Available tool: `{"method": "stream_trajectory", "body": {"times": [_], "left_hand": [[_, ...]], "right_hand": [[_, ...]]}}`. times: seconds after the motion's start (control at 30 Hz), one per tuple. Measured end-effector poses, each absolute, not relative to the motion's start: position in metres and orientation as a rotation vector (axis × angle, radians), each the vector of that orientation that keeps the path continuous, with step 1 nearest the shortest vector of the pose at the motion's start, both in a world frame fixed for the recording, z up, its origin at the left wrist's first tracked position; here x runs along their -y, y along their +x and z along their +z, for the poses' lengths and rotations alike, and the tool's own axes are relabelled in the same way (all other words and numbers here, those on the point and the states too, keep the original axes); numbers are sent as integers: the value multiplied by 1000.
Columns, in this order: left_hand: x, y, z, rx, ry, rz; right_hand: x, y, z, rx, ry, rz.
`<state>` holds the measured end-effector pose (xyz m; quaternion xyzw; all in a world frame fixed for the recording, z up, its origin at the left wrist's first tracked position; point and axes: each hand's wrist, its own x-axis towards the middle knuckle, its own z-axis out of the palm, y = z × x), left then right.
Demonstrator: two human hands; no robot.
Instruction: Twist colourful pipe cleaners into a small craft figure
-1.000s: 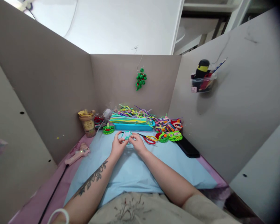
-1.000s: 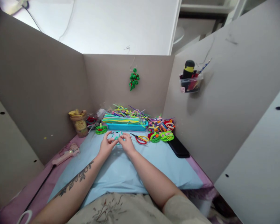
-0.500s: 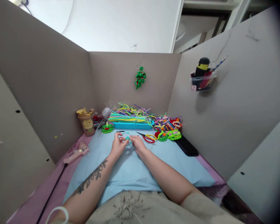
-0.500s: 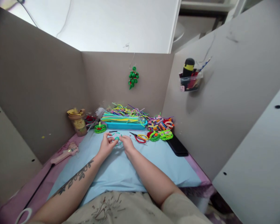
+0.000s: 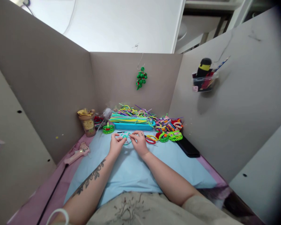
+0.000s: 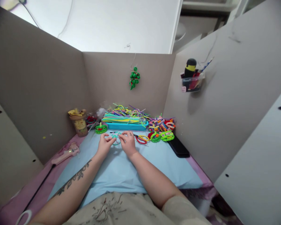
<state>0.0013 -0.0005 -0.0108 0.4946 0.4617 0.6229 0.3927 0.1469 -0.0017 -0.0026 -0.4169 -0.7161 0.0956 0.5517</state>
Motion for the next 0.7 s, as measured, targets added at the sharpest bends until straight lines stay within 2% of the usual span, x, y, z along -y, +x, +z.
{"method": "stream_trajectory", "body": {"times": [0.7], "left_hand": [[1,3,-11,-983,1273,1524]], "right_hand": [[2,146,0,1859,-997,78]]}}
